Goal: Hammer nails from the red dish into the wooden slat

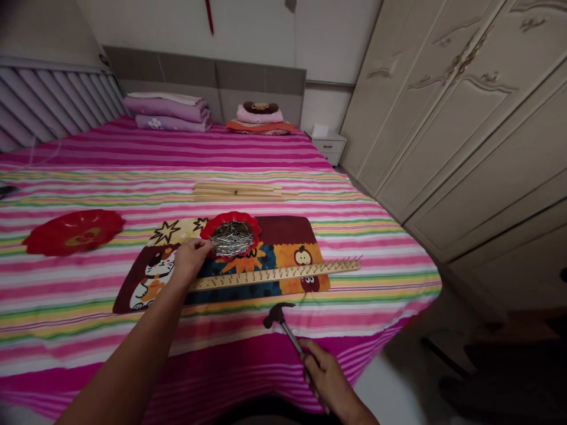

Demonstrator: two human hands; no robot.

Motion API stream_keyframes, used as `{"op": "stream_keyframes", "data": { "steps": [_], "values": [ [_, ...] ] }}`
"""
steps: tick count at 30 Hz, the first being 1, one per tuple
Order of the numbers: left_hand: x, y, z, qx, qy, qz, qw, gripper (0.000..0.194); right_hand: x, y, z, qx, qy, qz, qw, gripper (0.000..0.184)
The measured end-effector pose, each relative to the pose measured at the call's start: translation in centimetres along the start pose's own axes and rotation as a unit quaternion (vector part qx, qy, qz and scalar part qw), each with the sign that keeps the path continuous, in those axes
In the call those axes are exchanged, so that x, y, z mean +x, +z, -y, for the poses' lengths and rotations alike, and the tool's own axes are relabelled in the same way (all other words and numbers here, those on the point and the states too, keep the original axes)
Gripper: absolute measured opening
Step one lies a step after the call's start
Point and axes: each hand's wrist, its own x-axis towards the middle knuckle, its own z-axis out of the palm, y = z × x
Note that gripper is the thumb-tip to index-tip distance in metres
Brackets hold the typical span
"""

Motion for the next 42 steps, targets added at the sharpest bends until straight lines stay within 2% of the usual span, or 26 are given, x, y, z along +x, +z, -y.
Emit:
{"op": "stream_keyframes", "data": {
  "steps": [2,4,6,10,15,20,24,27,29,35,42],
  "values": [
    [-0.6,-0.8,0.5,-0.132,-0.029,-0.008,0.991,0.024,0.0,0.0,-0.1,0.005,-0.002,-0.005,1.000,0.053],
    [-1.6,-1.6,0.9,-0.244,-0.076,-0.005,0.967,0.029,0.1,0.0,-0.3,0.009,-0.006,-0.006,1.000,0.053],
    [-2.7,-2.4,1.3,-0.311,-0.126,0.008,0.942,0.034,0.1,-0.1,-0.4,0.009,-0.012,-0.001,1.000,0.052],
    [-4.6,-3.3,2.2,-0.362,-0.188,0.036,0.912,0.044,-0.1,-0.2,-0.2,-0.003,-0.011,0.005,1.000,0.051],
    [-5.6,-3.1,2.7,-0.395,-0.197,0.037,0.897,0.040,0.1,-0.2,-0.5,0.000,0.002,0.005,1.000,0.056],
    [-5.6,-3.3,2.6,-0.366,-0.197,0.065,0.907,0.038,0.6,-0.4,-1.2,-0.004,-0.005,0.009,1.000,0.056],
    [-5.8,-3.4,2.7,-0.293,-0.153,0.064,0.942,0.041,0.4,-0.4,-1.0,-0.010,-0.004,0.002,1.000,0.056],
    [-6.0,-3.4,2.8,-0.190,-0.114,0.040,0.974,0.031,0.1,-0.3,-0.5,-0.015,-0.003,-0.009,1.000,0.057],
    [-6.1,-3.2,2.9,-0.145,-0.091,0.035,0.985,0.024,0.0,-0.2,-0.2,-0.014,-0.005,-0.018,1.000,0.056],
    [-6.3,-2.4,3.0,-0.209,-0.136,0.085,0.965,0.033,-0.1,-0.2,0.0,-0.011,0.011,-0.015,1.000,0.056],
    [-7.0,-2.6,1.9,-0.120,-0.115,0.066,0.984,0.020,-0.5,-0.1,0.6,-0.010,0.003,-0.023,1.000,0.051]
  ]
}}
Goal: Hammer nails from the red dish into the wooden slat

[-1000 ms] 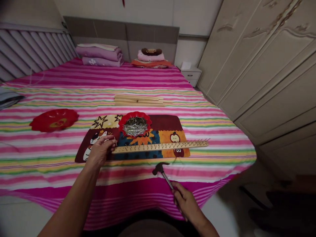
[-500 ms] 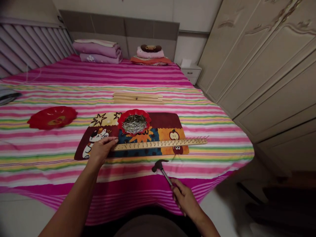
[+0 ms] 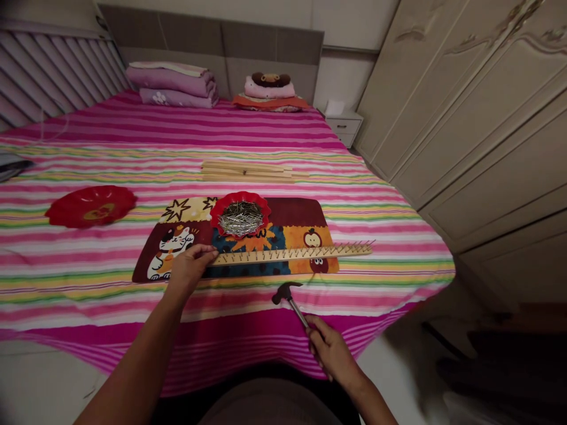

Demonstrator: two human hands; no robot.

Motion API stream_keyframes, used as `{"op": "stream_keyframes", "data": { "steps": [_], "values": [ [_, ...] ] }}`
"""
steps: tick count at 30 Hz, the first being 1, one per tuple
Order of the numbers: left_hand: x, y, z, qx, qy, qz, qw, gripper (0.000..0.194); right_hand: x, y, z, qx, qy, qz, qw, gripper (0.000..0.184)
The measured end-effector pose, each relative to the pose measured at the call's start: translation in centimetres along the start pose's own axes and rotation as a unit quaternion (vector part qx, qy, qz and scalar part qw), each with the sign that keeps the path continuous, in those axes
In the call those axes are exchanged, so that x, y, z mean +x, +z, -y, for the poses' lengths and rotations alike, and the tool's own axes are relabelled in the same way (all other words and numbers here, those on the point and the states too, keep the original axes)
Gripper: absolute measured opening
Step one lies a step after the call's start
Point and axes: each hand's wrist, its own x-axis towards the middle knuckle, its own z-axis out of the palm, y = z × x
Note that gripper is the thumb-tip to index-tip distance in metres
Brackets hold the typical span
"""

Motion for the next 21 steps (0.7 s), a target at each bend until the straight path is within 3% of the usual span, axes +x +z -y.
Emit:
{"op": "stream_keyframes", "data": {
  "steps": [7,13,17,21],
  "values": [
    [-0.7,0.3,-0.7,0.051,0.018,-0.010,0.998,0.013,-0.1,-0.1,0.0,-0.011,-0.004,0.005,1.000,0.052],
    [-0.6,0.3,0.5,0.090,0.079,-0.019,0.993,0.012,-0.5,0.3,0.6,-0.044,-0.080,0.042,0.995,0.049],
    [-0.4,0.4,1.2,0.104,0.101,-0.018,0.989,0.012,-1.4,1.7,4.7,-0.091,-0.171,0.101,0.976,0.045],
    [-0.4,0.4,1.2,0.121,0.114,-0.020,0.986,0.010,-1.4,3.9,10.7,-0.154,-0.284,0.085,0.943,0.036]
  ]
}}
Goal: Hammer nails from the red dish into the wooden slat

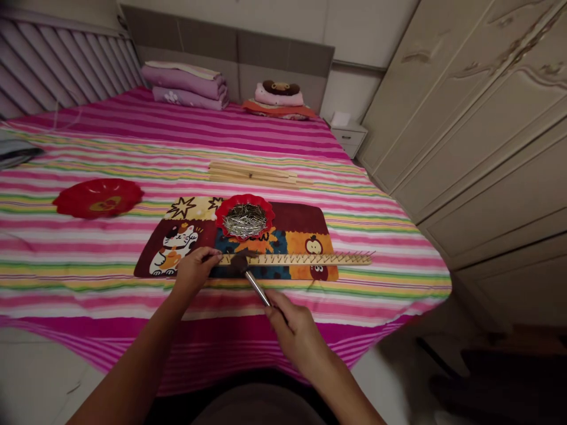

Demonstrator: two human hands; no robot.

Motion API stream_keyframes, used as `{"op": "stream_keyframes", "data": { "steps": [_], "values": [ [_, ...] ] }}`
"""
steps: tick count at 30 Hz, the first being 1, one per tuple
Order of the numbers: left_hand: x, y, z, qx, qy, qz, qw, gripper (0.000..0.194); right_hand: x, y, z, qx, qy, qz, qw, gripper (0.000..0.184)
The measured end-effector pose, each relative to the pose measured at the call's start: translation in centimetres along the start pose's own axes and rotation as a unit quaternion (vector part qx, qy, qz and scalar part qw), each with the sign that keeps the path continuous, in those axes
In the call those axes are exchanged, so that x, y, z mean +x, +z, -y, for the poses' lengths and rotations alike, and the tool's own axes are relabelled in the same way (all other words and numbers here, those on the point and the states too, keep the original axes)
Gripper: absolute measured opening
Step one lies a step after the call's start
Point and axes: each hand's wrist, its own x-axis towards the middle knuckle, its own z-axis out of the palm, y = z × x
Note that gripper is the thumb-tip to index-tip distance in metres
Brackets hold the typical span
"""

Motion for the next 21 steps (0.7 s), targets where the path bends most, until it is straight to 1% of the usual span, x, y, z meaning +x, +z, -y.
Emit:
{"op": "stream_keyframes", "data": {
  "steps": [3,5,8,10,12,14,16,18,19,21],
  "values": [
    [-0.1,0.1,0.1,0.020,0.013,0.000,1.000,0.009,3.1,0.2,2.8,-0.076,-0.077,-0.024,0.994,0.034],
    [-0.1,0.2,0.2,0.028,0.027,-0.001,0.999,0.009,4.9,0.6,3.7,-0.128,-0.120,-0.032,0.984,0.035],
    [-0.2,0.4,0.6,0.046,0.037,0.000,0.998,0.010,6.6,1.3,4.1,-0.212,-0.135,-0.020,0.968,0.037],
    [-0.2,0.4,0.6,0.064,0.040,0.003,0.997,0.012,6.7,1.6,4.0,-0.233,-0.127,-0.001,0.964,0.037],
    [-0.2,0.4,0.5,0.072,0.044,0.005,0.996,0.014,5.9,1.5,3.9,-0.207,-0.124,0.009,0.971,0.037],
    [-0.2,0.4,0.3,0.064,0.042,0.006,0.997,0.013,4.3,1.0,3.6,-0.159,-0.112,0.007,0.981,0.037],
    [-0.3,0.3,0.3,0.047,0.031,0.012,0.998,0.011,2.1,0.1,2.8,-0.118,-0.071,0.015,0.990,0.037],
    [-0.2,0.0,0.2,0.023,0.016,0.024,0.999,0.011,-0.2,-0.9,1.0,-0.102,-0.028,0.032,0.994,0.039],
    [-0.1,-0.2,0.2,0.009,0.007,0.031,0.999,0.013,-1.2,-1.4,-0.3,-0.100,-0.011,0.042,0.994,0.038],
    [0.2,-0.6,-0.1,-0.022,-0.015,0.043,0.999,0.018,-3.0,-2.0,-3.3,-0.092,0.024,0.041,0.995,0.040]
  ]
}}
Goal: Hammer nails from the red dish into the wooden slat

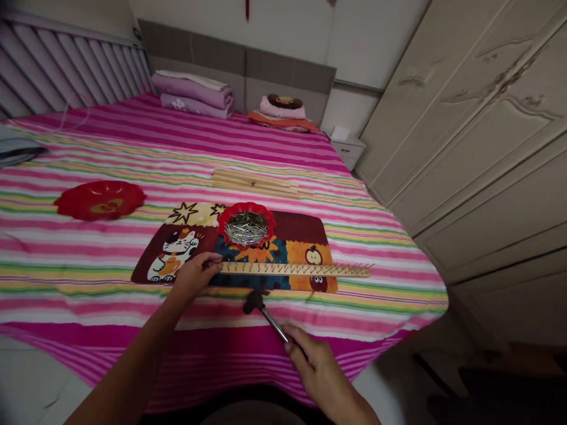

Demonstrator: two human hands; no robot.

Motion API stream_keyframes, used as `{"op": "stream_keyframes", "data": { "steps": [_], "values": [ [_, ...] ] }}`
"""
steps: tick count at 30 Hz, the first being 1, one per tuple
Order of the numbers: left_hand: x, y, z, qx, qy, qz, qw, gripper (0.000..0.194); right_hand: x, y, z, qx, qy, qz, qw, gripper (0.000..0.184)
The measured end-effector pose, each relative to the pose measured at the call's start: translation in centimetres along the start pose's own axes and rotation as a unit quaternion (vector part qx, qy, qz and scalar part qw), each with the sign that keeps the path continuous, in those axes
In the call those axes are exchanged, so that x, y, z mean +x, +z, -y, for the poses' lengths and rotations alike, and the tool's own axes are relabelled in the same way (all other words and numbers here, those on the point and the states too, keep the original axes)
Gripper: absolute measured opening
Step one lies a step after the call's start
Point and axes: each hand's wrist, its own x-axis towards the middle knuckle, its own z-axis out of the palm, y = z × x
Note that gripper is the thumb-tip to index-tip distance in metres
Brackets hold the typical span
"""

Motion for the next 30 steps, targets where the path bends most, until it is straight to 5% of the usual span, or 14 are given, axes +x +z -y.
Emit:
{"op": "stream_keyframes", "data": {
  "steps": [4,7,12,18,26,30],
  "values": [
    [1.6,-0.4,-1.4,-0.016,-0.047,-0.038,0.998,0.022,-1.7,1.5,-5.8,0.055,0.089,-0.037,0.994,0.045],
    [3.2,0.2,-2.7,0.033,-0.073,-0.061,0.995,0.020,-2.0,2.6,-7.8,0.127,0.147,-0.075,0.978,0.050],
    [4.7,0.7,-3.0,0.091,-0.081,-0.042,0.992,0.008,-1.6,2.8,-7.8,0.174,0.163,-0.072,0.969,0.049],
    [3.9,-0.8,-1.4,0.036,-0.064,-0.068,0.995,0.014,-1.4,2.8,-7.8,0.186,0.165,-0.081,0.965,0.050],
    [4.6,0.5,-1.1,-0.008,0.025,-0.019,0.999,0.015,-1.4,2.8,-7.2,0.178,0.165,-0.076,0.967,0.050],
    [4.4,-0.4,-1.8,0.030,0.017,-0.057,0.998,0.014,-1.4,2.8,-7.4,0.188,0.165,-0.070,0.966,0.050]
  ]
}}
